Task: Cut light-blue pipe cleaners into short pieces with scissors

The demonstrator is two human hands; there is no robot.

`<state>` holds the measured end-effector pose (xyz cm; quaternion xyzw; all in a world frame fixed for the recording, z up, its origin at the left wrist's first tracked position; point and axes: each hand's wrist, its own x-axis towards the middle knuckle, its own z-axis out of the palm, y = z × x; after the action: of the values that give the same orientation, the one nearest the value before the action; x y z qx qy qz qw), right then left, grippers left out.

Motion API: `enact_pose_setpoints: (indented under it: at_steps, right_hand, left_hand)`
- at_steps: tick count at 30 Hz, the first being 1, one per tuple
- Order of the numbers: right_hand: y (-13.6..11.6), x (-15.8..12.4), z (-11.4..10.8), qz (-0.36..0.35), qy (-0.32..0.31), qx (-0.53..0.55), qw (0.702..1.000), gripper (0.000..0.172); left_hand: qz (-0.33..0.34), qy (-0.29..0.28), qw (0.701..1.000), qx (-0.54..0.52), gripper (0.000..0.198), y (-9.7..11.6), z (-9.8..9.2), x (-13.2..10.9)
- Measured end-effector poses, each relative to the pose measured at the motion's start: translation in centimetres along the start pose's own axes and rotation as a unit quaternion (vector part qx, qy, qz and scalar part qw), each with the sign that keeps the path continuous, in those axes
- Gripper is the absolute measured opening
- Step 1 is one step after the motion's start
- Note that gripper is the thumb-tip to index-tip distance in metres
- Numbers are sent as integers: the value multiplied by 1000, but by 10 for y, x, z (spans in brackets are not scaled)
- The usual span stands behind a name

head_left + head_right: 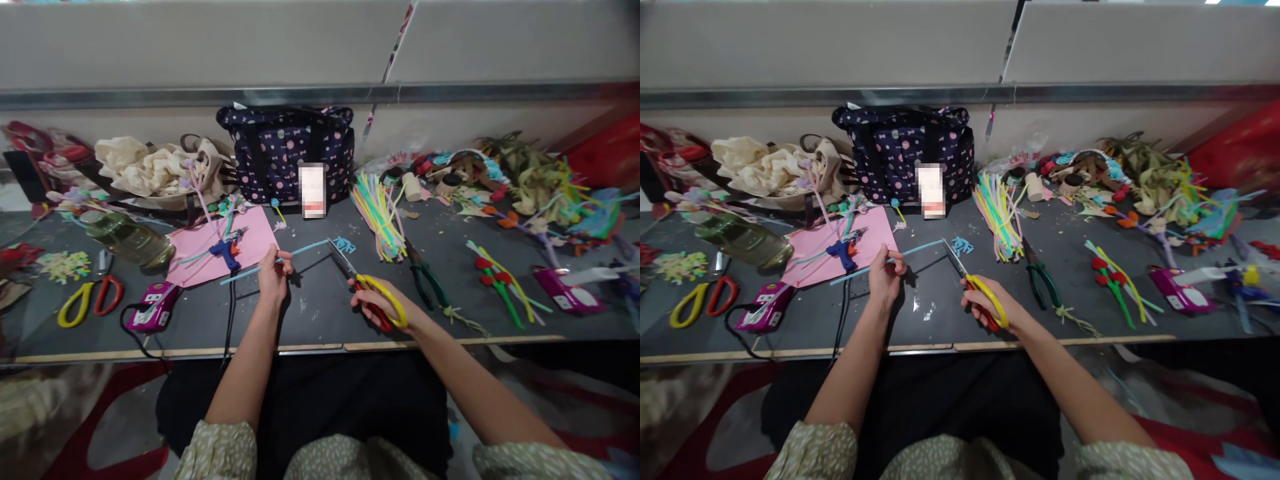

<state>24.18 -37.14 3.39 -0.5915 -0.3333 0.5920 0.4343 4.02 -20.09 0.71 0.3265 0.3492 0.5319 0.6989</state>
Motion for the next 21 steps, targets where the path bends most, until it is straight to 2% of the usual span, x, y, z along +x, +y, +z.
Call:
enact_pose_setpoints:
  at_steps: [9,21]
  right_hand:
    - [1,1,-1,-14,2,25,1000,55]
    - [2,5,-1,-27,1,-20,999,51]
  left_hand:
    - [4,-12,999,35,45,-3,2,-2]
    - [-8,-45,997,67,48,-9,4,-4]
